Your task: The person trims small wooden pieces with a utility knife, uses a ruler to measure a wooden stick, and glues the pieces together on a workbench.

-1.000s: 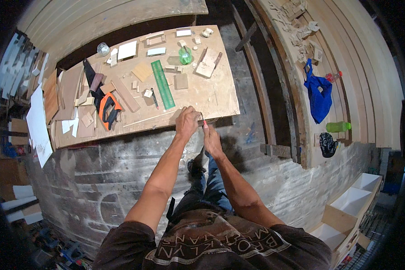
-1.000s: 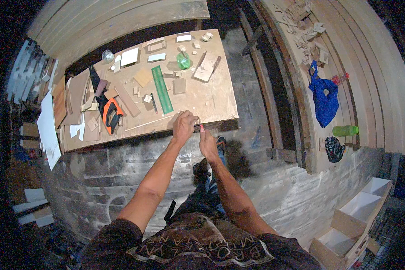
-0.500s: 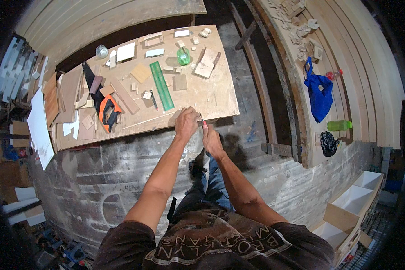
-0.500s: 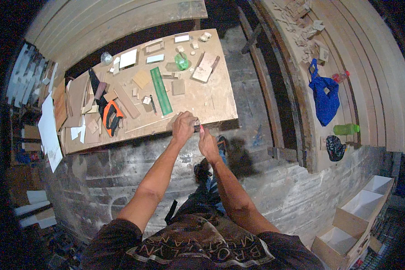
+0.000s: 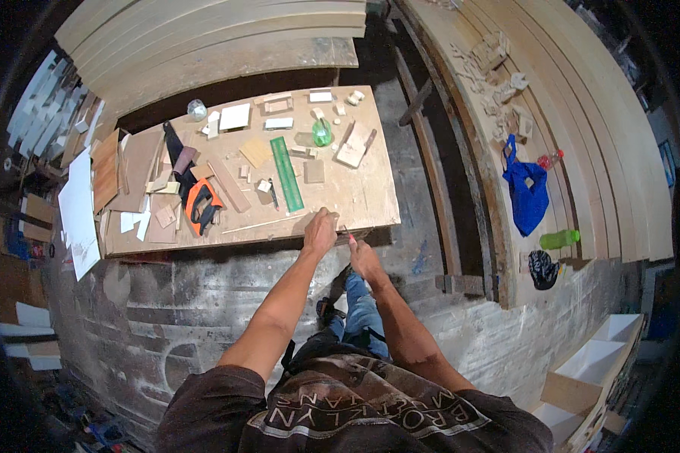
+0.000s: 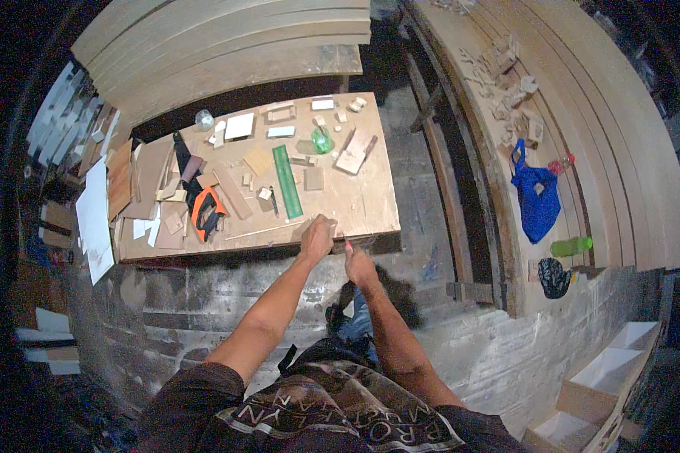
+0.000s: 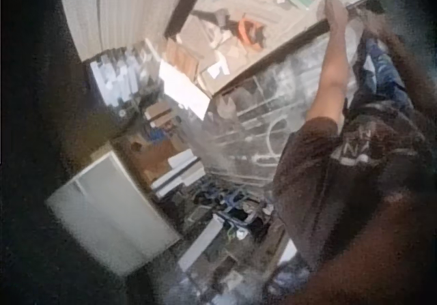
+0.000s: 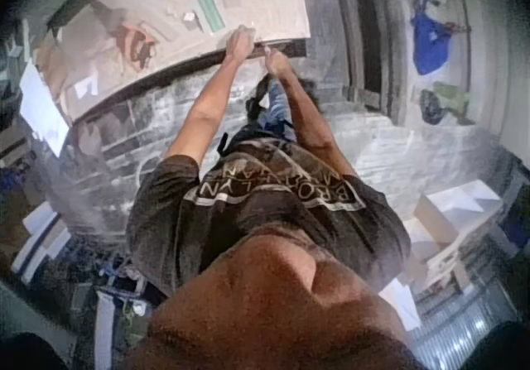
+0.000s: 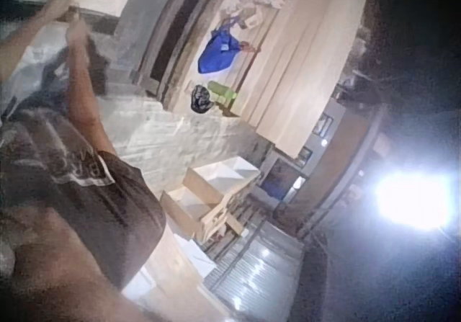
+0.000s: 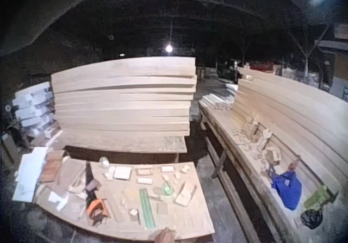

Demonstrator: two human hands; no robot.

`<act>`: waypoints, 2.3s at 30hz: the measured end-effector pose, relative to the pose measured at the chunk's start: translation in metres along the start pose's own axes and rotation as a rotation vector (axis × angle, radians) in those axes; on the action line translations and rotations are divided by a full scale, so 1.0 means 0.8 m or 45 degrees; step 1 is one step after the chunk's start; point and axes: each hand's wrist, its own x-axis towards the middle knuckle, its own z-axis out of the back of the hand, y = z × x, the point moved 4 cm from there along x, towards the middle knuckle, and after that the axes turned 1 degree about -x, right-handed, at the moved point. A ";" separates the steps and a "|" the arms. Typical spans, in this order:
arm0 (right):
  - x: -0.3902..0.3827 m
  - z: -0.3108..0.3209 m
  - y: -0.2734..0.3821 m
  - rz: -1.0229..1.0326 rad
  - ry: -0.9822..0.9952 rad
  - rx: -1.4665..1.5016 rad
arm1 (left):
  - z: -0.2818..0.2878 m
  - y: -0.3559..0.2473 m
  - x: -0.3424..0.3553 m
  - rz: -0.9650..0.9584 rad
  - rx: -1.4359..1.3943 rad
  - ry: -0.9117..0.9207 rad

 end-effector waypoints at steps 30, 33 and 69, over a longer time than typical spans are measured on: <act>0.197 0.101 0.162 0.568 0.349 0.880 | 0.118 0.029 0.111 0.785 -1.848 -0.192; 0.197 0.103 0.199 0.630 0.350 0.905 | 0.126 0.022 0.124 0.827 -1.835 -0.130; 0.167 0.098 0.243 0.676 -0.045 0.825 | 0.145 0.038 0.149 0.732 -1.800 0.227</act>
